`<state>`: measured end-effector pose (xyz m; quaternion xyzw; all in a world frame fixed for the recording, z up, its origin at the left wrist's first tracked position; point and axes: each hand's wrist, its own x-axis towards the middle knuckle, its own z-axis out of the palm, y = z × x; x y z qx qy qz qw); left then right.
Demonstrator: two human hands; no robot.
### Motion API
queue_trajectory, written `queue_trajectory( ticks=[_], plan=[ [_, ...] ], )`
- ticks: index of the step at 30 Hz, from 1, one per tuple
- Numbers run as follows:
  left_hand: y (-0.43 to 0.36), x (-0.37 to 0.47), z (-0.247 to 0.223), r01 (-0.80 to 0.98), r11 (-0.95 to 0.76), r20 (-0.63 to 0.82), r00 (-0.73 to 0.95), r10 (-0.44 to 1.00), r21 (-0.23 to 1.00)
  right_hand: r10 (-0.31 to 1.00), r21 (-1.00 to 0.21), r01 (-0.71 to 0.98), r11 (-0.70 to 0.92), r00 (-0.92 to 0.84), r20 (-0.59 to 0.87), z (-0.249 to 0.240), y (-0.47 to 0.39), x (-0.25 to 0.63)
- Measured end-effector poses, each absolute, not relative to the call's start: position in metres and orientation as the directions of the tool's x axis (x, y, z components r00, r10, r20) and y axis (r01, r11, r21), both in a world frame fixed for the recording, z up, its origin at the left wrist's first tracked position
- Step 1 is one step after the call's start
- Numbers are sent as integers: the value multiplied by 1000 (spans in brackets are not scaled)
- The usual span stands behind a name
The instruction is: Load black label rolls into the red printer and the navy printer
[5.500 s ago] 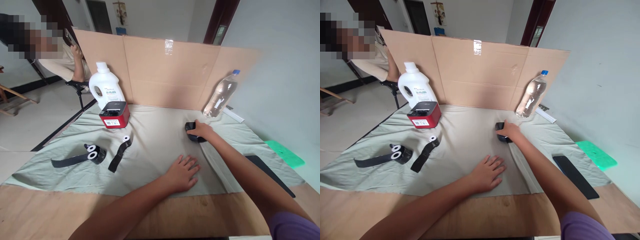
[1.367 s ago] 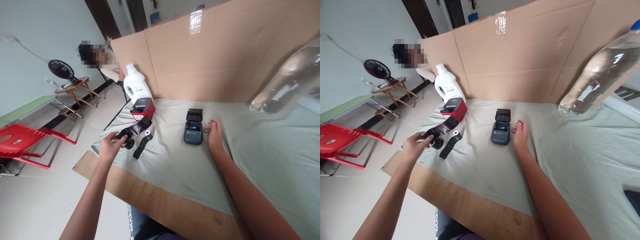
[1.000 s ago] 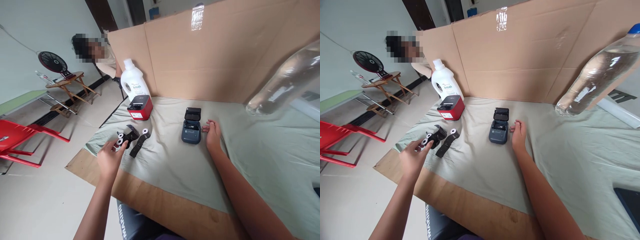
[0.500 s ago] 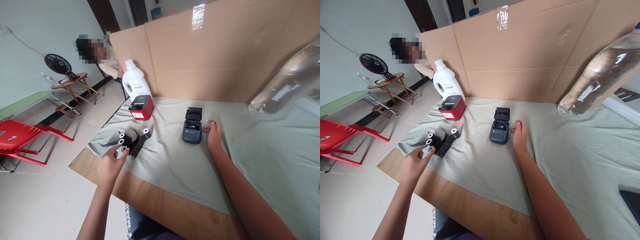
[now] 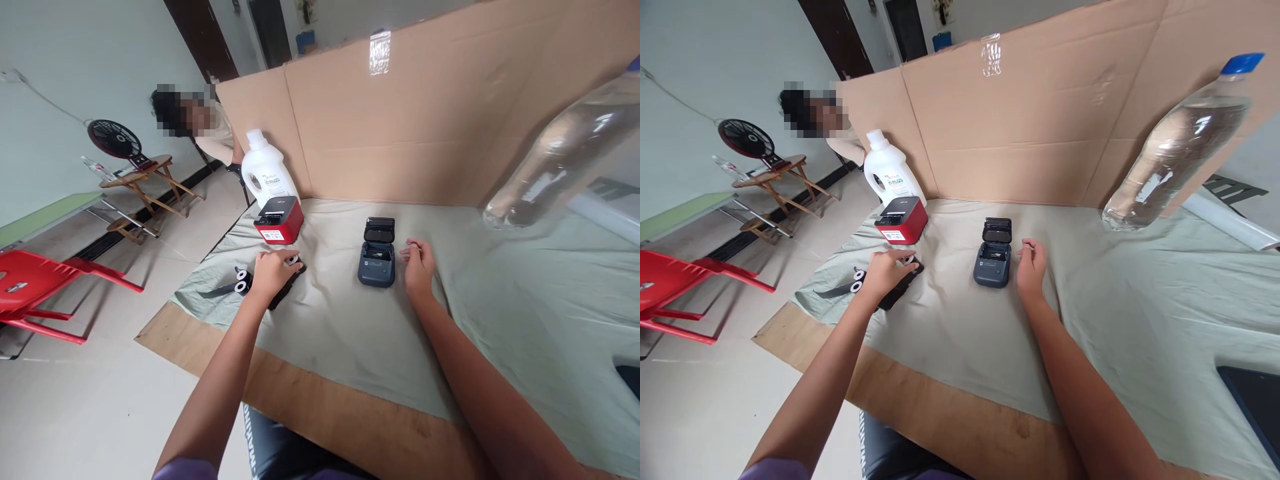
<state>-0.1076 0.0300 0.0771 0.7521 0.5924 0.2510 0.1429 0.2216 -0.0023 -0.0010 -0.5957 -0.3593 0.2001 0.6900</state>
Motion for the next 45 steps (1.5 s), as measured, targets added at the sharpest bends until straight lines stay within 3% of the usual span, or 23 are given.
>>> queue_trajectory(
  ticks=[2, 4, 6, 8, 12, 16, 20, 22, 35, 40, 45],
  plan=[
    [30, -90, 80, 563, -203, 161, 124, 979, 801, 694, -917, 281, 283, 600, 398, 17, -9, 213],
    [32, -61, 82, 248, -137, 110, 119, 987, 959, 770, -860, 364, 357, 407, 492, 37, -14, 202],
    [37, -26, 80, 20, -98, 95, 137, 986, 995, 858, -833, 376, 407, 157, 490, 53, -14, 193],
    [41, 8, 76, -109, -80, 97, 153, 983, 991, 889, -822, 392, 414, 19, 457, 61, -11, 190],
    [39, 47, 56, -222, -53, 94, 180, 979, 974, 919, -837, 433, 335, 44, 391, 61, -4, 202],
    [12, 49, 26, -157, -58, 91, 210, 973, 986, 926, -837, 485, 255, 125, 355, 55, 2, 221],
    [-17, 39, 8, 176, -320, 277, 228, 933, 931, 929, -813, 556, 171, 184, 321, 43, 9, 232],
    [-21, 39, 7, 246, -389, 327, 258, 909, 888, 933, -796, 588, 142, 190, 307, 37, 11, 235],
    [-16, 42, 12, 135, -214, 136, 435, 890, 968, 941, -662, 733, 154, 95, 324, 27, 16, 245],
    [-16, 43, 13, 124, -200, 119, 473, 873, 972, 951, -662, 749, 38, 177, 255, 26, 21, 241],
    [-13, 44, 10, 97, -172, 104, 486, 868, 980, 964, -581, 810, -76, 208, 164, 35, 28, 227]
  ],
)
